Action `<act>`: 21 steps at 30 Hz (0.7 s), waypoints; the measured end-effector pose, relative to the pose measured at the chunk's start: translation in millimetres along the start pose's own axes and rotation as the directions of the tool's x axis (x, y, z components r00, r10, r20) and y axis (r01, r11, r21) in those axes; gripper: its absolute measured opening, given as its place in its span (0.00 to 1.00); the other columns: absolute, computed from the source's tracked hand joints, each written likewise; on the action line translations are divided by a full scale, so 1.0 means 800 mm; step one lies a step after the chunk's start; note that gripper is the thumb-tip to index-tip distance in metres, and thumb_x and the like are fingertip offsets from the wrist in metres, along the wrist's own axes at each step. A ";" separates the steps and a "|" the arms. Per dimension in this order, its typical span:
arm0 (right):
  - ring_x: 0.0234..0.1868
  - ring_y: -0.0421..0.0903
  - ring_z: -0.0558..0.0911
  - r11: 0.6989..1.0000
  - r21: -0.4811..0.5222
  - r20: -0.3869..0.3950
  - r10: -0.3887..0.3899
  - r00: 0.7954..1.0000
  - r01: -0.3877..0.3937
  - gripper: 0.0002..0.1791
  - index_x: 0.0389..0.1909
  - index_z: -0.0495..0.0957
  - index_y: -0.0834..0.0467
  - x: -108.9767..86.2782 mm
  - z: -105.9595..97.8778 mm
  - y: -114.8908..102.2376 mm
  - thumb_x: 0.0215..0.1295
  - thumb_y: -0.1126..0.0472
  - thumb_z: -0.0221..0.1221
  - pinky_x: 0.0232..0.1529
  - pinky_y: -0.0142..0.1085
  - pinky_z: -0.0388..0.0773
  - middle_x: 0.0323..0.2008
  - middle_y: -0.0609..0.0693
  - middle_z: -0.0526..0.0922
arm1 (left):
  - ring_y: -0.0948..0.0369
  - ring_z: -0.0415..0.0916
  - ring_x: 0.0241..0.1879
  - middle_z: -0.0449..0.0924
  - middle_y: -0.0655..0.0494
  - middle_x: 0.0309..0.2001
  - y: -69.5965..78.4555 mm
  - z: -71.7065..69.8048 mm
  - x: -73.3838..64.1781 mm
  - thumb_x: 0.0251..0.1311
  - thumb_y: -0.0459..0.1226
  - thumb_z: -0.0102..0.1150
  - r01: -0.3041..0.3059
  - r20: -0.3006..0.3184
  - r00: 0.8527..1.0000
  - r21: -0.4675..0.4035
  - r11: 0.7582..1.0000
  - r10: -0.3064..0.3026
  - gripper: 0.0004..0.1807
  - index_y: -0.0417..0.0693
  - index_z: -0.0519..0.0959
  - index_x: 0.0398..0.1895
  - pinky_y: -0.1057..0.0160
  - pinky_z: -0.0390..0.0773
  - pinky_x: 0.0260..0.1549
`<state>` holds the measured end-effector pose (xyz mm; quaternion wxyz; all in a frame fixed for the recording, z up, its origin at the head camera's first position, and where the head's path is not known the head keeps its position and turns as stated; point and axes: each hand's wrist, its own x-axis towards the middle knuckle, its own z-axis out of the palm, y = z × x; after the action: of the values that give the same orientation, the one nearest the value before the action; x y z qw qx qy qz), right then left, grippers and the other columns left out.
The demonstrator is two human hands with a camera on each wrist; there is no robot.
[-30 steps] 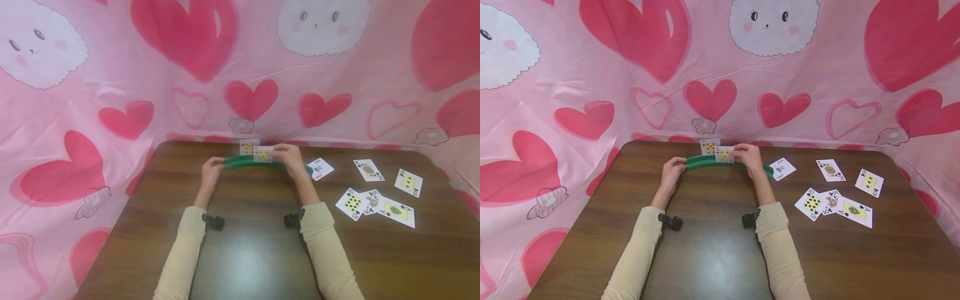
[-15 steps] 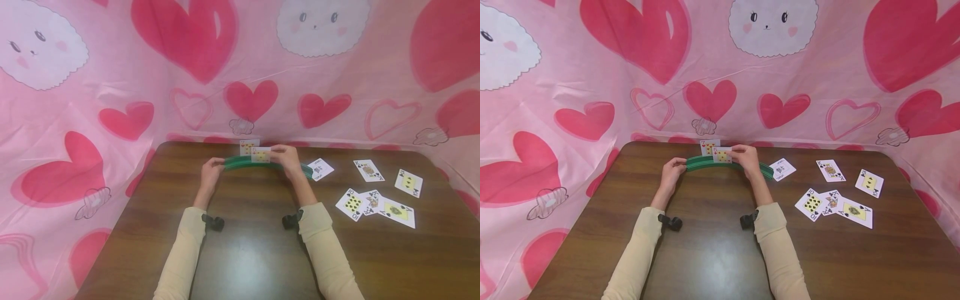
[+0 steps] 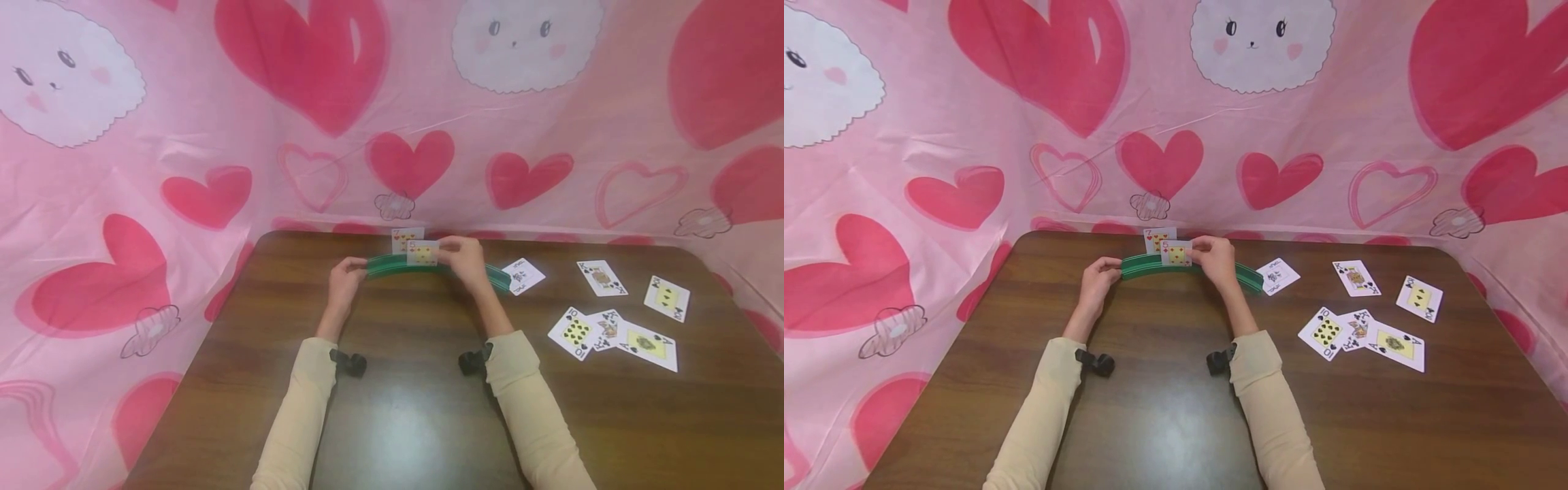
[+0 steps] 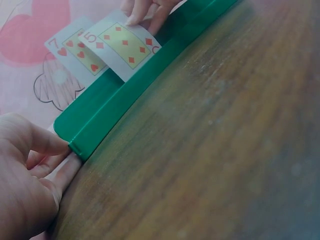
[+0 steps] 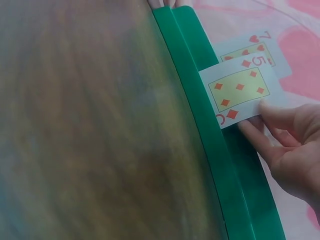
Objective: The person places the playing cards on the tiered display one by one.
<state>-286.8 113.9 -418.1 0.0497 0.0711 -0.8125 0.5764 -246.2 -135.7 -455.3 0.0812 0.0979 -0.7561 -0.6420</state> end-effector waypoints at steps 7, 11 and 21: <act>0.36 0.45 0.78 0.995 -0.087 0.002 -0.050 0.999 0.050 0.12 0.33 0.81 0.57 0.000 -0.003 0.001 0.48 0.57 0.65 0.40 0.40 0.75 0.34 0.50 0.82 | 0.56 0.72 0.36 0.77 0.49 0.39 0.000 0.002 0.001 0.53 0.31 0.54 -0.013 0.002 1.000 -0.010 1.000 0.013 0.08 0.44 0.79 0.36 0.59 0.72 0.36; 0.37 0.43 0.78 0.995 -0.086 0.012 -0.059 0.998 0.059 0.11 0.34 0.81 0.56 0.000 -0.007 0.001 0.47 0.59 0.66 0.41 0.38 0.74 0.35 0.49 0.82 | 0.55 0.72 0.36 0.77 0.49 0.39 0.002 0.002 0.000 0.51 0.30 0.54 -0.026 -0.011 1.000 -0.022 0.999 0.026 0.08 0.43 0.79 0.35 0.59 0.72 0.36; 0.34 0.51 0.82 0.967 0.255 -0.057 0.003 0.998 0.012 0.13 0.38 0.78 0.68 0.004 -0.077 0.020 0.52 0.66 0.61 0.34 0.36 0.78 0.32 0.59 0.82 | 0.57 0.71 0.34 0.76 0.48 0.39 0.005 0.000 -0.003 0.51 0.30 0.54 -0.012 -0.005 1.000 -0.022 1.000 0.012 0.09 0.42 0.79 0.36 0.62 0.71 0.33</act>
<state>-293.0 177.2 -412.4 0.0644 0.0625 -0.7296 0.6780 -244.4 -134.5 -451.1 0.0881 0.0941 -0.7493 -0.6496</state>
